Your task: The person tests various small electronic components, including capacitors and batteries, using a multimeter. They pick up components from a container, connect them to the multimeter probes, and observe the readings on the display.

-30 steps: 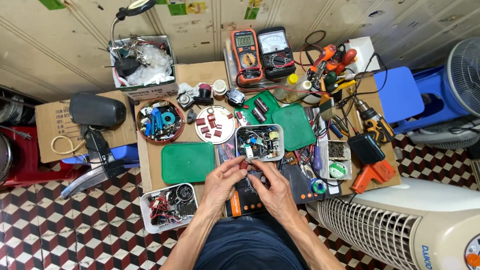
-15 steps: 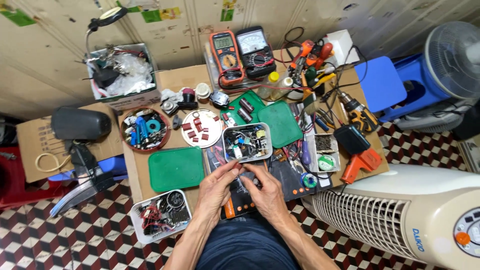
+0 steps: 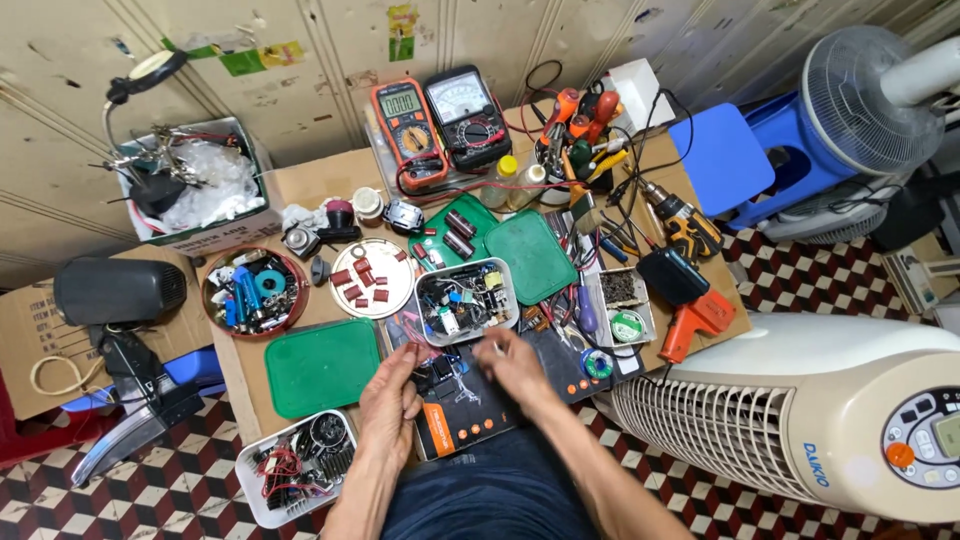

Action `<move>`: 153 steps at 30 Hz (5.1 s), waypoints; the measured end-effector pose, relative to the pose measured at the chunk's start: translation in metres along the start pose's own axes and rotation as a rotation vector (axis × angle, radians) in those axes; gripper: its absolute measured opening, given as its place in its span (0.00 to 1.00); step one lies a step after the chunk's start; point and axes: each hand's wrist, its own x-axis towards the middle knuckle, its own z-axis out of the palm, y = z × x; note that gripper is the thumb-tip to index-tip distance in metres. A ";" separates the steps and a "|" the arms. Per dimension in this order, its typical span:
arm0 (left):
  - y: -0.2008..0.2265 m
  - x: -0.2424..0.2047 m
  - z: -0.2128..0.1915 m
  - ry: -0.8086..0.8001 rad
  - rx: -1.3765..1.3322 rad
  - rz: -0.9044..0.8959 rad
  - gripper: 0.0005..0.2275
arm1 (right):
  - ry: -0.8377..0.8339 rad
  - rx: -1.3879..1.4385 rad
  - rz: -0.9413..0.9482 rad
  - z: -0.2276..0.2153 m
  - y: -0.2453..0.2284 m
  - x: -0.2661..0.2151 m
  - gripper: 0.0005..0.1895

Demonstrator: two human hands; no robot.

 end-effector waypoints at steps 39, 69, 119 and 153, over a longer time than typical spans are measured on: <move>-0.058 0.102 0.012 -0.247 0.180 -0.251 0.15 | 0.306 -0.008 -0.411 -0.223 0.013 0.269 0.33; -0.015 0.017 0.243 -0.428 0.035 0.015 0.11 | 0.229 0.642 -0.514 -0.149 -0.191 -0.043 0.16; -0.012 -0.049 0.079 -0.131 -0.047 -0.084 0.11 | -0.035 1.453 -0.196 -0.111 -0.011 0.010 0.06; 0.025 -0.051 0.032 -0.337 0.050 -0.040 0.16 | -0.112 0.517 -0.179 -0.002 -0.066 -0.078 0.08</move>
